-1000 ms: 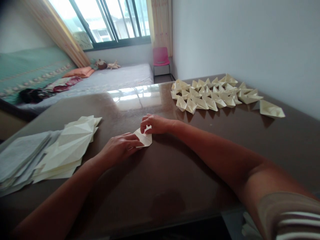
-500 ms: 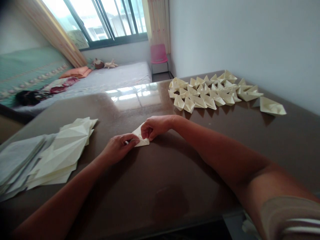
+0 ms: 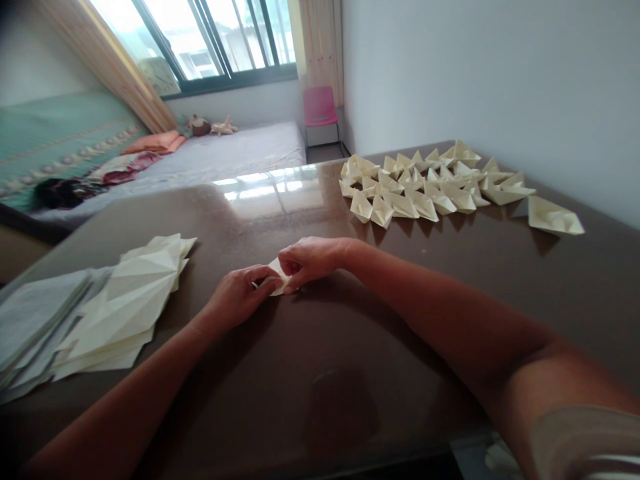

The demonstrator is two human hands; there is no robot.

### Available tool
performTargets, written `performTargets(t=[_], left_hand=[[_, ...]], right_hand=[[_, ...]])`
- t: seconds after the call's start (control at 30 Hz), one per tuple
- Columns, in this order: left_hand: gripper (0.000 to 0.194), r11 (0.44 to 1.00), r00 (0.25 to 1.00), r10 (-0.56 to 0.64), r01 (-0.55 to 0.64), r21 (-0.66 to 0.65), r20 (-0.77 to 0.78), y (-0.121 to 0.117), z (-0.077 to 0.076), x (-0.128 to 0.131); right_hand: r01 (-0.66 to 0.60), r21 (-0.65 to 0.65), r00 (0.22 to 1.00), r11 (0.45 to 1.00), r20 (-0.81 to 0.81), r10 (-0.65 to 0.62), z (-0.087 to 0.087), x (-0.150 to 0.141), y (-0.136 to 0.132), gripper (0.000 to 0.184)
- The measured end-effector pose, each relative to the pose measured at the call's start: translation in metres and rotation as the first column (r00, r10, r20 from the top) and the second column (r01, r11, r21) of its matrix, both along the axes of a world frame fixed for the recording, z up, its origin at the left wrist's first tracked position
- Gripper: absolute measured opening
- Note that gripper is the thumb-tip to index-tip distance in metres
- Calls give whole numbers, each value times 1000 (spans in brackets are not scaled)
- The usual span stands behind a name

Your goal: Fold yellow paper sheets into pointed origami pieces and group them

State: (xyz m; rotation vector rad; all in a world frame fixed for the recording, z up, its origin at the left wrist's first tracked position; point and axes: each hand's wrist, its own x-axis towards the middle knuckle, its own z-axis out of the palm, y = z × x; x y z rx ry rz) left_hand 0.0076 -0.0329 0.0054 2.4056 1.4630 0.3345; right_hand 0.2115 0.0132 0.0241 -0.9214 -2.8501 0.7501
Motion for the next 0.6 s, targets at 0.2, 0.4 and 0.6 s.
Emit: performTargets(t=[0.2, 0.4, 0.6], left_hand=[[26, 999, 998, 50, -49, -22, 46, 6, -4, -4], [20, 999, 997, 48, -47, -13, 53, 8, -6, -5], [25, 997, 997, 72, -72, 10, -5, 6, -5, -5]], right_hand=[[17, 102, 995, 995, 97, -27, -2, -8, -8, 28], [-14, 42, 996, 999, 94, 10, 0, -2, -3, 34], [-13, -134, 999, 991, 45, 19, 10, 3, -2, 39]])
